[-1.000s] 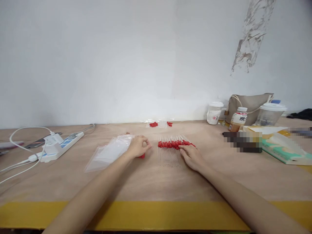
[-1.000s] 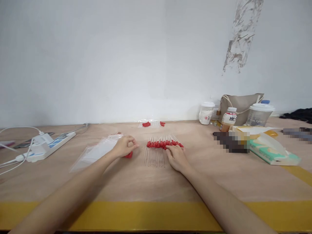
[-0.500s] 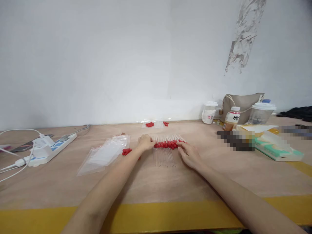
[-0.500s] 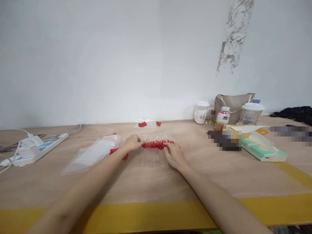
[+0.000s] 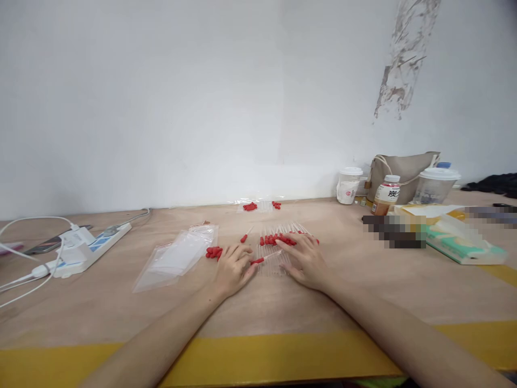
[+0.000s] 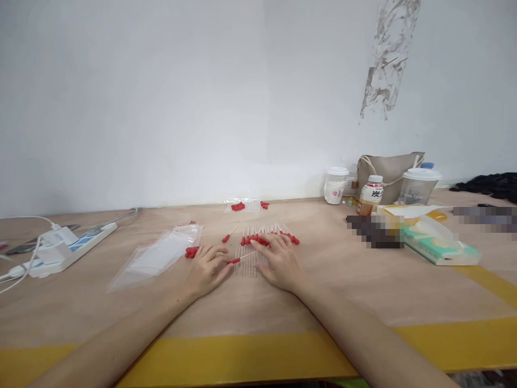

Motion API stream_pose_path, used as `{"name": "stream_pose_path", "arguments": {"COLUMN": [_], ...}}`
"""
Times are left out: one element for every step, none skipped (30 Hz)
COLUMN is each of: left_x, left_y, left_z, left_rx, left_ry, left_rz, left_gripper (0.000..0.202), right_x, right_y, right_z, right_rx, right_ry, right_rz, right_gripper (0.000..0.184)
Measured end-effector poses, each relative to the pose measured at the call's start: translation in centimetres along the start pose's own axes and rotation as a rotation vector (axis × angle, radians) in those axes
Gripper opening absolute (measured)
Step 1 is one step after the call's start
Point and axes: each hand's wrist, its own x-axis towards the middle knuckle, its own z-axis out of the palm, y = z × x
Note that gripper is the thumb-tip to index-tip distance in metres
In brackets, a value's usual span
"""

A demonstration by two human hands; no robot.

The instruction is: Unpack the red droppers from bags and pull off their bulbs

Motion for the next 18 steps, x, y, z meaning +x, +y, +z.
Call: {"name": "stream_pose_path", "arguments": {"left_x": [-0.1, 0.0, 0.0, 0.1, 0.1, 0.2, 0.2, 0.2, 0.2, 0.3, 0.3, 0.4, 0.5, 0.5, 0.6, 0.6, 0.6, 0.6], "left_y": [0.2, 0.4, 0.5, 0.7, 0.7, 0.8, 0.8, 0.8, 0.8, 0.9, 0.9, 1.0, 1.1, 1.1, 1.1, 1.1, 1.1, 1.0], "left_z": [0.1, 0.2, 0.3, 0.3, 0.3, 0.3, 0.2, 0.2, 0.1, 0.1, 0.1, 0.0, 0.0, 0.1, 0.1, 0.1, 0.1, 0.1], "left_rx": [0.003, 0.007, 0.009, 0.011, 0.010, 0.007, 0.003, -0.004, -0.012, -0.022, -0.034, -0.046, -0.057, -0.066, -0.072, -0.074, -0.072, -0.068], "left_ry": [0.008, 0.017, 0.026, 0.035, 0.044, 0.049, 0.050, 0.046, 0.037, 0.019, -0.007, -0.039, -0.070, -0.100, -0.124, -0.139, -0.146, -0.149], "left_rz": [0.022, 0.040, 0.054, 0.065, 0.073, 0.079, 0.081, 0.078, 0.072, 0.067, 0.069, 0.081, 0.101, 0.124, 0.144, 0.153, 0.154, 0.150], "left_gripper": [0.012, 0.011, 0.011, 0.011, 0.010, 0.010, 0.009, 0.009, 0.010, 0.012, 0.015, 0.018, 0.020, 0.020, 0.018, 0.017, 0.017, 0.018], "right_x": [0.0, 0.0, -0.1, -0.1, -0.2, -0.2, -0.2, -0.3, -0.3, -0.3, -0.3, -0.2, -0.2, -0.2, -0.1, -0.1, 0.0, 0.0], "right_y": [-0.2, -0.3, -0.3, -0.4, -0.4, -0.4, -0.4, -0.5, -0.5, -0.6, -0.7, -0.8, -0.9, -1.0, -1.1, -1.2, -1.3, -1.3], "right_z": [0.1, 0.3, 0.5, 0.6, 0.8, 1.0, 1.1, 1.2, 1.3, 1.4, 1.4, 1.5, 1.5, 1.5, 1.4, 1.4, 1.4, 1.3], "right_rx": [-0.002, 0.001, 0.005, 0.010, 0.014, 0.015, 0.014, 0.012, 0.013, 0.017, 0.023, 0.029, 0.036, 0.043, 0.048, 0.052, 0.056, 0.058], "right_ry": [-0.017, -0.027, -0.033, -0.036, -0.037, -0.036, -0.036, -0.036, -0.035, -0.037, -0.040, -0.044, -0.047, -0.047, -0.048, -0.048, -0.049, -0.053], "right_rz": [-0.041, -0.073, -0.096, -0.111, -0.121, -0.126, -0.130, -0.133, -0.136, -0.140, -0.145, -0.150, -0.156, -0.163, -0.171, -0.180, -0.188, -0.196], "right_gripper": [0.039, 0.034, 0.029, 0.026, 0.024, 0.022, 0.022, 0.021, 0.021, 0.020, 0.020, 0.019, 0.019, 0.019, 0.019, 0.019, 0.019, 0.019]}}
